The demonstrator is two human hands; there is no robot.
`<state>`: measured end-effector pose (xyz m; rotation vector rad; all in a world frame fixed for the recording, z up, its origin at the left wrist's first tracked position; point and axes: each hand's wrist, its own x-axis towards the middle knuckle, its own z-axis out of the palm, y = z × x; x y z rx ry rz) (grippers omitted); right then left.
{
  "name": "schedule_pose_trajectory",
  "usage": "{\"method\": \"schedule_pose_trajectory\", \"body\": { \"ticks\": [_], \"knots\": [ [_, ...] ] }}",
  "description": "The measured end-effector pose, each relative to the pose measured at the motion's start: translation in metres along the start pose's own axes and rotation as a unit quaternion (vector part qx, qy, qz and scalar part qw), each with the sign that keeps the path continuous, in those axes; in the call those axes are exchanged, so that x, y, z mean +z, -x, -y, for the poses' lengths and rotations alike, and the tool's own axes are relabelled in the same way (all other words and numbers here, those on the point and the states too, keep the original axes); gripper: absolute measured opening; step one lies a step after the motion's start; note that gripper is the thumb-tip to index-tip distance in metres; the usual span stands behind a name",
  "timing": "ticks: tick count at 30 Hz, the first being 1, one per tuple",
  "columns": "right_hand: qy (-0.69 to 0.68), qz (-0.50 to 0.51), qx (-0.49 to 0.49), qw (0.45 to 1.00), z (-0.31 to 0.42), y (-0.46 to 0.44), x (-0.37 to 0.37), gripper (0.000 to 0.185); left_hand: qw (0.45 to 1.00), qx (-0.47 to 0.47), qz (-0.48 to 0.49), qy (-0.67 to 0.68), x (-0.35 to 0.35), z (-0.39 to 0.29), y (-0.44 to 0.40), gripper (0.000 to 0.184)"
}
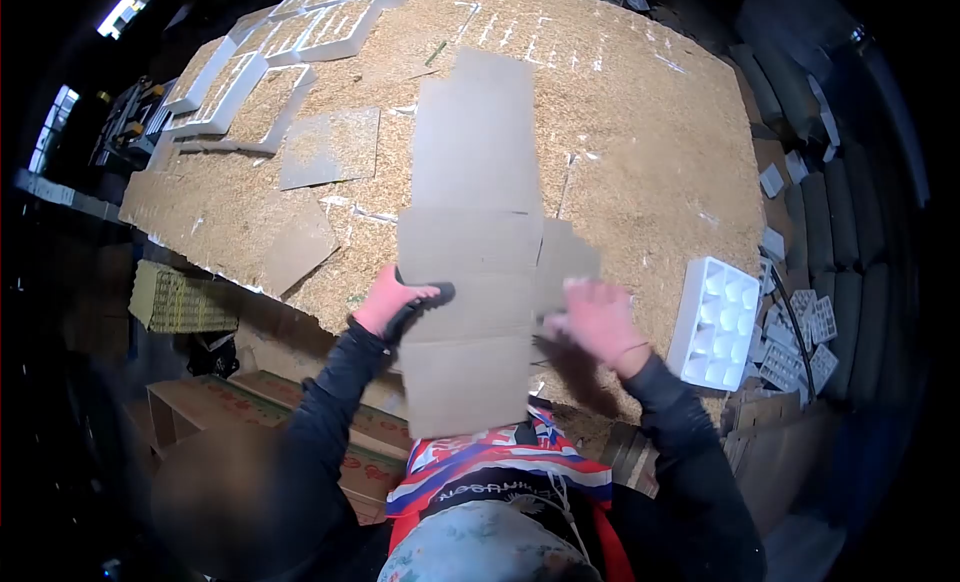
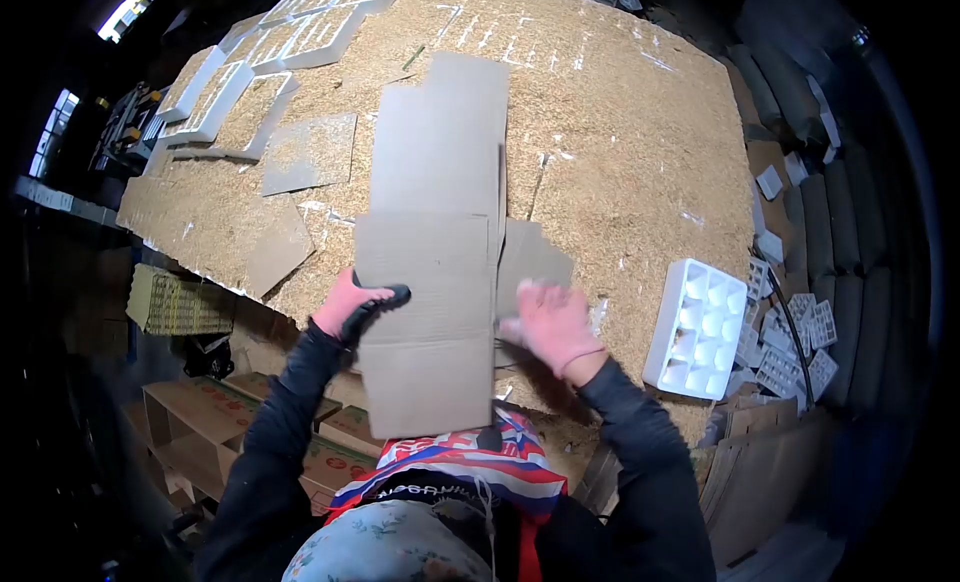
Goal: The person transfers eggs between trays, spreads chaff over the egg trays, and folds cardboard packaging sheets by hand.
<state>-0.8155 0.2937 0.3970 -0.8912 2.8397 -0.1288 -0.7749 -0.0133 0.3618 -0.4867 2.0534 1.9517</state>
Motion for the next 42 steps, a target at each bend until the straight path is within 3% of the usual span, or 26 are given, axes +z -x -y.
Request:
{"method": "schedule_pose_trajectory", "body": {
  "ticks": [2,5,8,9,10,11,13,14,15,17,20,23,26,27,28,29,30,31,33,34,35,36,37,38,41,42],
  "knots": [
    [-0.069,-0.184,-0.074,0.978,0.001,-0.039,-0.099,0.063,0.995,0.001,0.012,-0.095,-0.013,-0.069,0.012,0.043],
    [0.175,-0.336,-0.374,0.847,0.003,-0.096,-0.183,0.075,0.951,0.047,0.064,-0.3,-0.029,-0.132,0.009,0.04],
    [0.182,-0.225,-0.404,0.868,-0.012,-0.166,-0.186,0.084,0.85,0.142,0.048,-0.505,-0.004,-0.202,0.034,0.042],
    [0.077,-0.009,-0.288,0.954,-0.011,-0.161,-0.198,0.075,0.82,0.138,0.026,-0.555,0.001,-0.216,0.041,0.041],
    [0.107,0.035,-0.249,0.962,-0.014,-0.162,-0.192,0.058,0.853,0.111,0.059,-0.507,-0.008,-0.221,0.03,0.037],
    [0.11,0.047,-0.242,0.963,-0.024,-0.165,-0.167,0.041,0.847,0.075,0.043,-0.525,-0.019,-0.216,0.023,0.042],
    [0.034,0.123,-0.193,0.973,-0.039,-0.155,-0.11,0.026,0.692,0.166,-0.034,-0.702,-0.038,-0.168,0.003,0.051],
    [0.046,0.005,-0.228,0.973,-0.06,-0.152,-0.052,0.018,0.699,0.136,-0.006,-0.702,-0.038,-0.147,-0.009,0.056],
    [-0.007,0.152,-0.128,0.98,-0.045,-0.144,-0.053,0.019,0.673,0.151,-0.042,-0.723,-0.06,-0.092,-0.029,0.059],
    [0.024,0.102,-0.188,0.977,-0.04,-0.131,-0.06,0.015,0.746,0.185,-0.012,-0.64,-0.056,-0.106,-0.024,0.056],
    [0.028,0.091,-0.242,0.966,-0.058,-0.143,-0.048,0.008,0.755,0.125,0.048,-0.642,-0.059,-0.113,-0.025,0.047],
    [0.038,0.057,-0.266,0.961,-0.059,-0.165,-0.061,0.005,0.786,0.241,0.065,-0.565,-0.079,-0.113,-0.031,0.05],
    [0.05,-0.013,-0.298,0.953,-0.046,-0.175,-0.091,0.008,0.832,0.198,0.047,-0.516,-0.134,-0.11,-0.046,0.054],
    [-0.131,0.085,-0.149,0.977,-0.065,-0.176,-0.11,0.018,0.848,0.189,0.028,-0.495,-0.168,-0.107,-0.049,0.055],
    [-0.215,0.072,-0.024,0.974,-0.088,-0.166,-0.14,0.032,0.916,0.141,0.017,-0.374,-0.213,-0.112,-0.037,0.058],
    [-0.3,-0.005,-0.01,0.954,-0.12,-0.155,-0.153,0.031,0.964,0.1,0.006,-0.247,-0.261,-0.119,-0.024,0.06],
    [-0.156,-0.041,0.015,0.987,-0.13,-0.15,-0.171,0.033,0.938,0.145,-0.037,-0.313,-0.304,-0.123,-0.022,0.06],
    [-0.108,0.049,0.191,0.974,-0.073,-0.153,-0.214,0.031,0.906,0.177,-0.07,-0.377,-0.329,-0.125,-0.022,0.06],
    [-0.053,0.038,0.096,0.993,-0.036,-0.18,-0.22,0.025,0.943,0.068,-0.073,-0.318,-0.326,-0.169,-0.037,0.058],
    [0.044,-0.051,0.006,0.998,-0.038,-0.2,-0.214,0.021,0.953,0.065,-0.077,-0.287,-0.31,-0.187,-0.041,0.053],
    [0.141,-0.13,-0.086,0.978,-0.041,-0.221,-0.196,0.017,0.942,0.063,0.031,-0.327,-0.282,-0.214,-0.043,0.067],
    [0.139,-0.125,-0.079,0.979,-0.023,-0.24,-0.188,0.013,0.922,0.067,0.139,-0.355,-0.255,-0.241,-0.044,0.082],
    [0.161,-0.04,-0.045,0.985,0.011,-0.255,-0.182,0.01,0.854,0.198,0.202,-0.436,-0.216,-0.252,-0.044,0.078],
    [0.15,0.06,-0.054,0.985,0.045,-0.267,-0.172,0.009,0.674,0.38,0.197,-0.602,-0.183,-0.258,-0.045,0.062],
    [0.075,0.03,-0.218,0.973,0.12,-0.257,-0.154,0.008,0.561,0.479,0.151,-0.658,-0.128,-0.242,-0.053,0.042],
    [0.049,0.0,-0.221,0.974,0.127,-0.253,-0.151,0.005,0.604,0.379,0.181,-0.677,-0.124,-0.227,-0.065,0.041]
  ]
}}
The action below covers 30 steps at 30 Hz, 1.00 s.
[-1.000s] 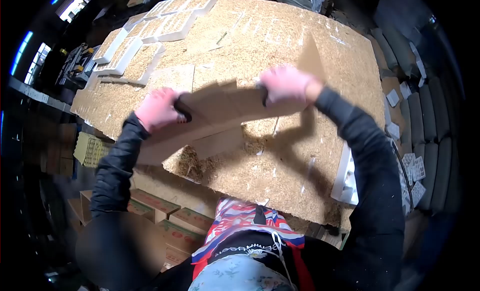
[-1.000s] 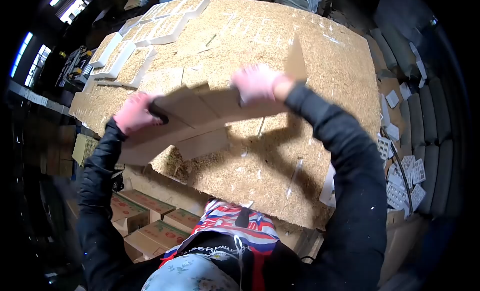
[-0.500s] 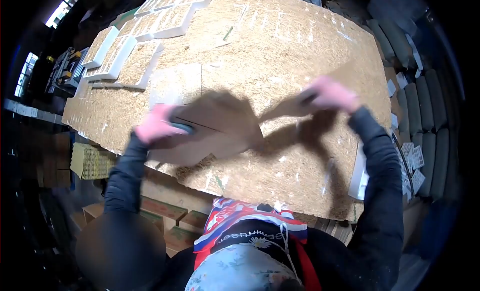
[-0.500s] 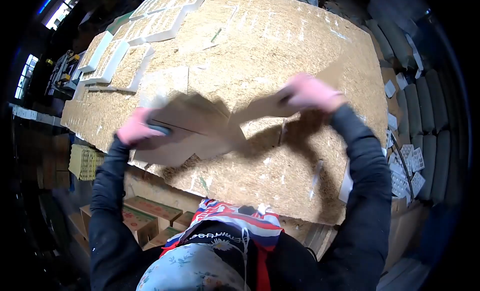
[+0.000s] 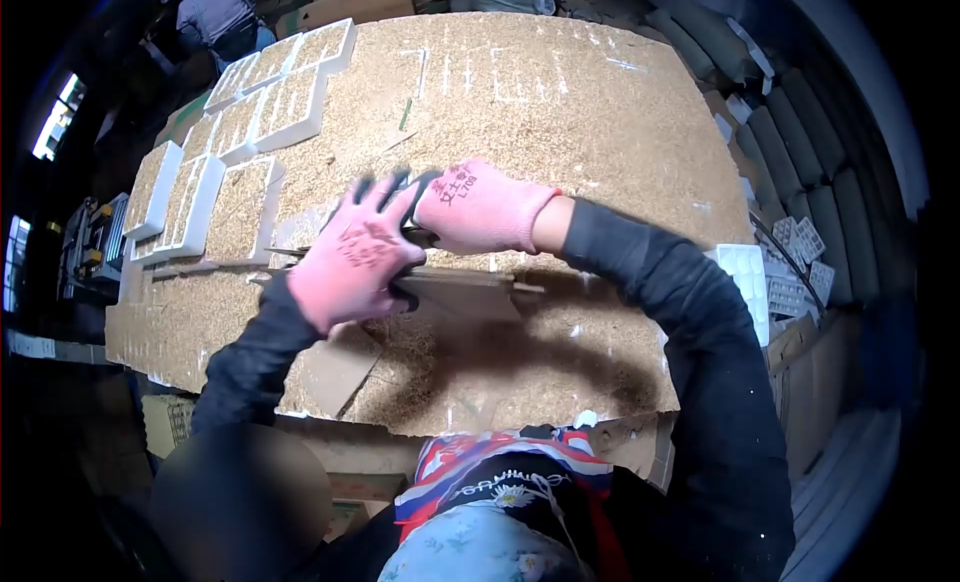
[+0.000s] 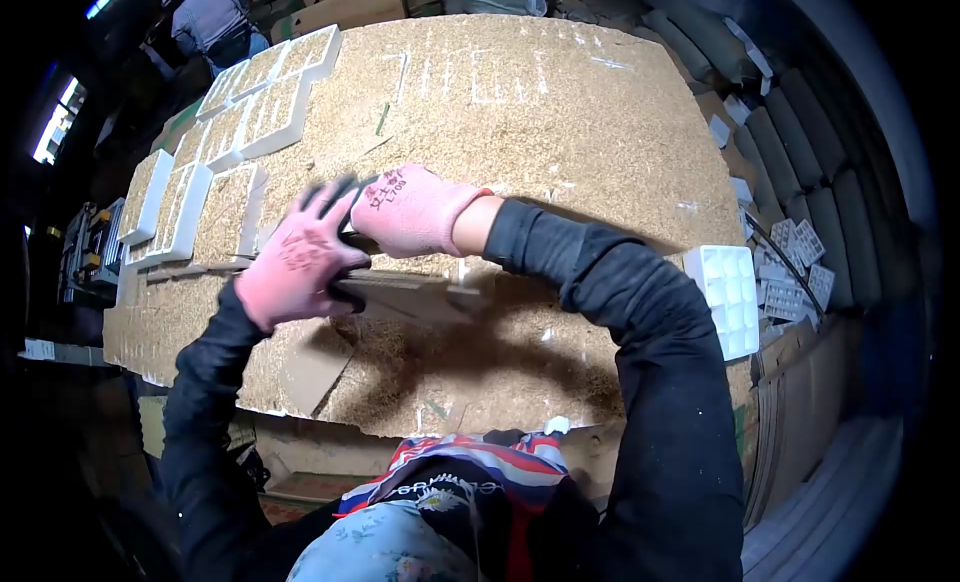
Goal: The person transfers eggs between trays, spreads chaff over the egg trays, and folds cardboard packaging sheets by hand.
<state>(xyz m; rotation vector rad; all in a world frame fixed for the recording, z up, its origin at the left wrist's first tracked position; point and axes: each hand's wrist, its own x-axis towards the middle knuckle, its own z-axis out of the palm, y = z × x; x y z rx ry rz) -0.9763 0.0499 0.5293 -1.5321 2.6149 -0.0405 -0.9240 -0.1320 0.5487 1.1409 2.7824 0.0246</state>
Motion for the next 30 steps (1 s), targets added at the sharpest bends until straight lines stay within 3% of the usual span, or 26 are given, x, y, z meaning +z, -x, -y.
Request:
{"method": "schedule_pose_trajectory", "body": {
  "ticks": [1,3,4,5,6,7,9,11,12,13,15,16,17,18,20,21,22,23,24,25,27,28,29,30],
  "knots": [
    [-0.016,-0.036,-0.005,0.999,0.003,-0.001,0.002,0.006,0.993,-0.064,0.083,0.045,0.016,0.004,-0.004,0.039],
    [0.001,-0.031,0.043,0.999,-0.017,0.018,0.013,0.018,0.996,-0.041,0.017,0.071,0.035,0.024,0.011,0.038],
    [0.033,-0.08,0.07,0.994,-0.031,0.037,0.018,0.021,0.996,-0.033,-0.02,0.082,0.038,0.034,0.02,0.037],
    [0.009,-0.083,0.09,0.992,-0.043,0.051,0.025,0.023,0.989,-0.067,0.026,0.128,0.032,0.037,0.029,0.037],
    [-0.014,-0.087,0.11,0.99,-0.054,0.065,0.031,0.026,0.995,-0.035,-0.035,0.083,0.037,0.042,0.036,0.037],
    [-0.095,-0.04,0.124,0.987,-0.053,0.072,0.04,0.027,0.995,-0.007,-0.089,0.034,0.046,0.045,0.046,0.038],
    [-0.105,0.077,0.091,0.987,-0.045,0.077,0.036,0.033,0.998,-0.012,-0.023,0.05,0.047,0.046,0.051,0.042],
    [-0.34,-0.011,0.116,0.933,-0.088,0.123,0.036,0.03,0.985,-0.074,-0.066,0.144,0.042,0.071,0.087,0.046],
    [-0.43,-0.061,0.198,0.879,-0.112,0.158,0.027,0.03,0.961,-0.097,-0.121,0.231,0.03,0.081,0.108,0.045],
    [-0.513,-0.109,0.278,0.805,-0.119,0.173,0.013,0.031,0.841,-0.18,-0.168,0.482,0.035,0.083,0.123,0.043],
    [-0.638,-0.364,0.24,0.635,-0.123,0.163,0.02,0.034,0.775,-0.352,-0.175,0.495,0.052,0.08,0.124,0.04],
    [-0.675,-0.374,0.245,0.587,-0.1,0.137,0.01,0.039,0.75,-0.387,-0.237,0.481,0.076,0.075,0.112,0.04],
    [-0.671,-0.4,0.213,0.586,-0.099,0.116,0.024,0.038,0.712,-0.405,-0.267,0.508,0.11,0.076,0.098,0.039],
    [-0.632,-0.383,0.165,0.653,-0.102,0.086,0.039,0.037,0.69,-0.456,-0.265,0.496,0.116,0.06,0.083,0.045],
    [-0.641,-0.334,0.195,0.663,-0.075,0.022,0.068,0.036,0.581,-0.437,-0.208,0.655,0.159,0.043,0.068,0.05],
    [-0.607,-0.238,0.29,0.7,-0.057,0.003,0.071,0.035,0.538,-0.42,-0.181,0.708,0.173,0.035,0.067,0.047],
    [-0.605,-0.267,0.254,0.706,-0.047,-0.022,0.096,0.036,0.509,-0.398,-0.166,0.745,0.177,0.023,0.067,0.045],
    [-0.588,-0.292,0.234,0.718,-0.037,-0.039,0.119,0.04,0.508,-0.38,-0.16,0.756,0.176,0.015,0.07,0.044],
    [-0.543,-0.271,0.222,0.763,-0.033,-0.049,0.113,0.046,0.535,-0.366,-0.161,0.744,0.17,0.013,0.074,0.044],
    [-0.496,-0.247,0.217,0.804,-0.031,-0.051,0.106,0.053,0.639,-0.336,-0.169,0.672,0.163,0.015,0.08,0.045],
    [-0.336,-0.342,0.18,0.859,-0.038,-0.051,0.1,0.067,0.811,-0.276,-0.194,0.477,0.17,0.039,0.094,0.049],
    [-0.343,-0.376,0.172,0.843,-0.044,-0.039,0.087,0.074,0.875,-0.248,-0.213,0.357,0.183,0.062,0.102,0.052],
    [-0.296,-0.421,0.197,0.834,-0.045,-0.023,0.071,0.069,0.891,-0.24,-0.29,0.254,0.159,0.083,0.104,0.054],
    [-0.303,-0.439,0.205,0.821,-0.048,-0.007,0.065,0.066,0.86,-0.288,-0.336,0.255,0.147,0.107,0.103,0.056]
  ]
}}
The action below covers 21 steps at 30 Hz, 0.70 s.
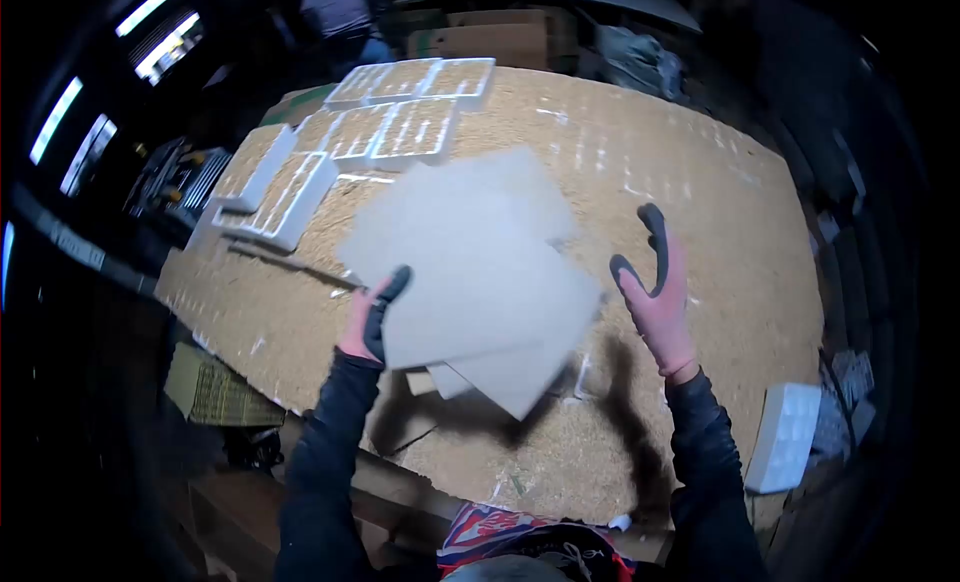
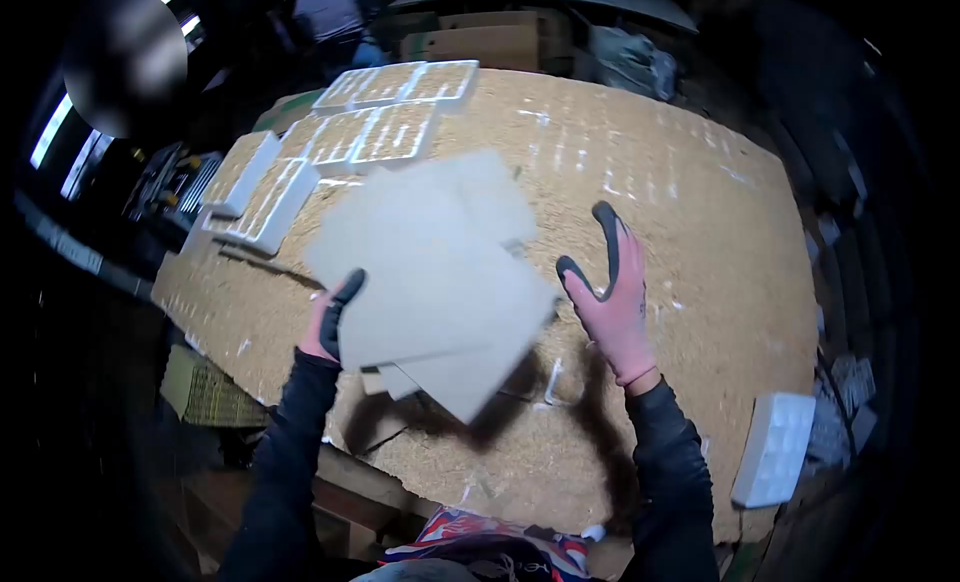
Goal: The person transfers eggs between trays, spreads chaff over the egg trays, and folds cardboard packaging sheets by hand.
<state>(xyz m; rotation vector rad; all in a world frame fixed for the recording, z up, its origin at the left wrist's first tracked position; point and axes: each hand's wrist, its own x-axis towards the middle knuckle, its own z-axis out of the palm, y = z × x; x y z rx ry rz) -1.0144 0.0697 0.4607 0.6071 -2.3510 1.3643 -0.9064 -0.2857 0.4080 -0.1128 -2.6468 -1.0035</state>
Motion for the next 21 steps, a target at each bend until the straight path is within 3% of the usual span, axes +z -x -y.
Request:
{"method": "schedule_pose_trajectory", "body": {
  "ticks": [1,2,5,6,7,8,10,12,15,16,17,19,20,21],
  "knots": [
    [0.004,-0.033,0.015,0.999,-0.002,0.011,-0.022,0.064,0.997,0.021,-0.037,0.07,-0.015,0.01,-0.035,0.064],
    [-0.011,-0.009,0.044,0.999,-0.002,0.028,-0.04,0.062,0.996,-0.011,-0.045,0.082,-0.038,0.067,-0.079,0.064],
    [-0.044,0.034,0.142,0.988,-0.008,0.113,-0.07,0.063,0.998,0.034,0.018,0.049,-0.088,0.31,-0.241,0.065],
    [-0.035,0.04,0.165,0.985,-0.003,0.143,-0.081,0.063,0.987,0.115,0.057,0.096,-0.075,0.368,-0.322,0.066],
    [-0.097,0.052,0.218,0.97,0.002,0.172,-0.093,0.061,0.996,0.077,-0.042,-0.01,-0.049,0.335,-0.347,0.063],
    [-0.12,0.034,0.246,0.961,0.002,0.202,-0.103,0.06,0.991,0.047,-0.123,-0.011,-0.001,0.261,-0.341,0.06],
    [-0.159,-0.009,0.291,0.943,0.001,0.259,-0.127,0.056,0.973,0.007,-0.205,0.109,0.085,0.068,-0.295,0.055],
    [-0.19,-0.106,0.326,0.92,0.007,0.307,-0.158,0.047,0.948,-0.021,-0.185,0.258,0.147,-0.062,-0.251,0.051],
    [-0.097,-0.271,0.326,0.901,0.0,0.384,-0.217,0.043,0.885,-0.094,0.03,0.455,0.249,-0.24,-0.183,0.048],
    [-0.08,-0.32,0.323,0.887,0.001,0.41,-0.243,0.042,0.887,0.031,0.11,0.447,0.289,-0.307,-0.151,0.051],
    [-0.063,-0.369,0.318,0.871,0.002,0.438,-0.276,0.042,0.855,0.102,0.208,0.463,0.326,-0.385,-0.106,0.048],
    [-0.04,-0.439,0.399,0.804,0.0,0.497,-0.35,0.04,0.759,0.18,0.392,0.488,0.405,-0.508,-0.032,0.046],
    [-0.073,-0.486,0.408,0.769,-0.017,0.536,-0.385,0.039,0.709,0.276,0.461,0.457,0.447,-0.558,0.006,0.046],
    [-0.104,-0.529,0.416,0.732,-0.042,0.579,-0.418,0.038,0.674,0.186,0.54,0.469,0.48,-0.619,0.053,0.045]
  ]
}}
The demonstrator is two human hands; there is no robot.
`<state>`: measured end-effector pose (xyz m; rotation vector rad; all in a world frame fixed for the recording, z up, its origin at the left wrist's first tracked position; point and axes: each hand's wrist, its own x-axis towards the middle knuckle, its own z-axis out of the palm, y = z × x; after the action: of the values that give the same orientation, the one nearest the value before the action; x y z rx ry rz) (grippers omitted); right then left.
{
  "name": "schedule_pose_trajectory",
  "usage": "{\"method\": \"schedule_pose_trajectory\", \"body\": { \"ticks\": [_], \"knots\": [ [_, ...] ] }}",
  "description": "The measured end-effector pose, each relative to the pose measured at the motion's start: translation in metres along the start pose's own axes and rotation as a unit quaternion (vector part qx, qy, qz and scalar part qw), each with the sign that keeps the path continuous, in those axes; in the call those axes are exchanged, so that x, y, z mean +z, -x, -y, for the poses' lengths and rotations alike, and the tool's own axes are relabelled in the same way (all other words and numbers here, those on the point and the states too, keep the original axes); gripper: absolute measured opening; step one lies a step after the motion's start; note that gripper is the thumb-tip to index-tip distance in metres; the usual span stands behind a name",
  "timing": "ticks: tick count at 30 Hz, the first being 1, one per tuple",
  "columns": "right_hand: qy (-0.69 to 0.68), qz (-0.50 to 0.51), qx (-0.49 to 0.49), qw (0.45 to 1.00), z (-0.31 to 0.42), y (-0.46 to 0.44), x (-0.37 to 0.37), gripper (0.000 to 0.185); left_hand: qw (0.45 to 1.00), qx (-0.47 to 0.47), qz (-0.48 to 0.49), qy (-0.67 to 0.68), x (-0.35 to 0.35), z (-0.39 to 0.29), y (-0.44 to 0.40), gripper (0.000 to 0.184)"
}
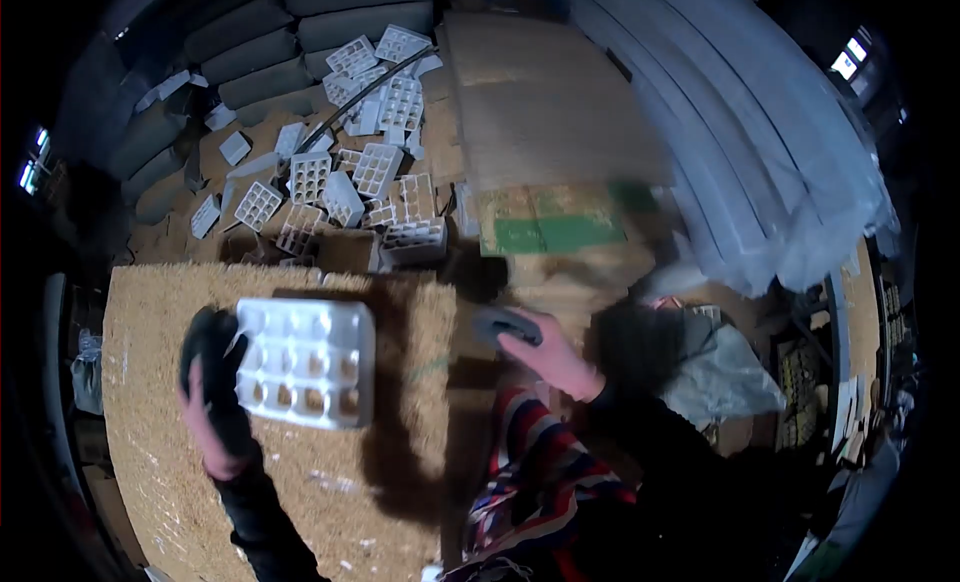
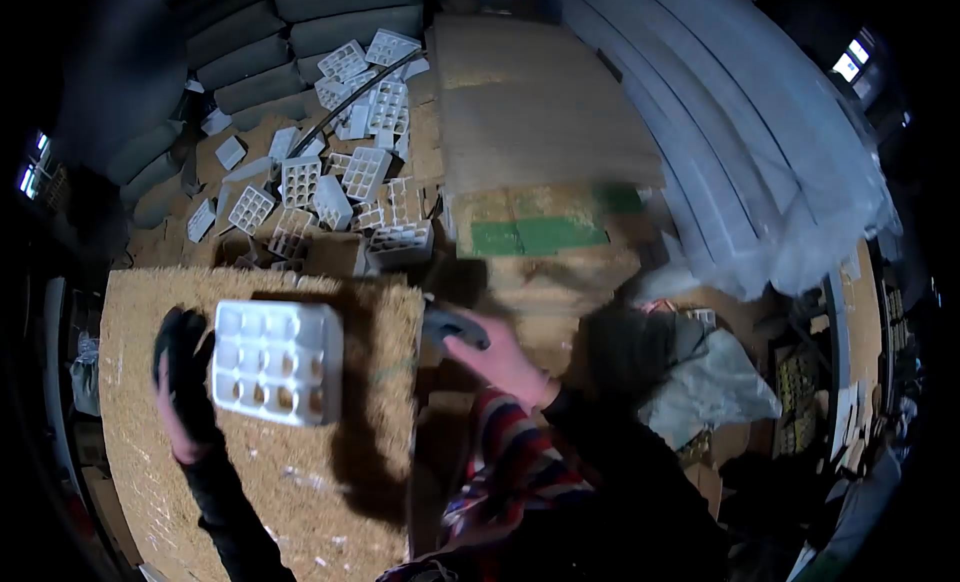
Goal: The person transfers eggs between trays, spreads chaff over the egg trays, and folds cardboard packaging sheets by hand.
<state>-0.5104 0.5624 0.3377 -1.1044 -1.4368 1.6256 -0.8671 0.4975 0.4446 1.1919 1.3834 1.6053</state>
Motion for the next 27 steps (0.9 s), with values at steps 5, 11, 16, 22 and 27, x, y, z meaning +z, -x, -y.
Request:
{"method": "schedule_pose_trajectory", "body": {
  "ticks": [5,11,16,22,27],
  "knots": [
    [-0.194,-0.169,0.097,0.961,-0.127,-0.182,-0.226,0.028,0.954,-0.188,0.188,0.142,0.243,0.172,-0.206,0.036],
    [-0.325,-0.172,0.002,0.93,-0.269,-0.329,-0.35,0.037,0.923,-0.273,0.02,-0.271,0.332,0.499,-0.32,0.048],
    [-0.531,-0.243,0.044,0.811,-0.167,-0.365,-0.352,0.035,0.955,-0.17,-0.121,-0.21,0.277,0.65,-0.395,0.03],
    [-0.413,-0.157,-0.008,0.897,-0.052,-0.417,-0.419,0.023,0.891,-0.431,0.14,-0.018,0.3,0.582,-0.428,0.056],
    [0.308,-0.216,-0.272,0.886,-0.028,-0.44,-0.44,0.027,0.913,-0.219,0.28,-0.198,0.314,0.543,-0.447,0.047]
  ]
}}
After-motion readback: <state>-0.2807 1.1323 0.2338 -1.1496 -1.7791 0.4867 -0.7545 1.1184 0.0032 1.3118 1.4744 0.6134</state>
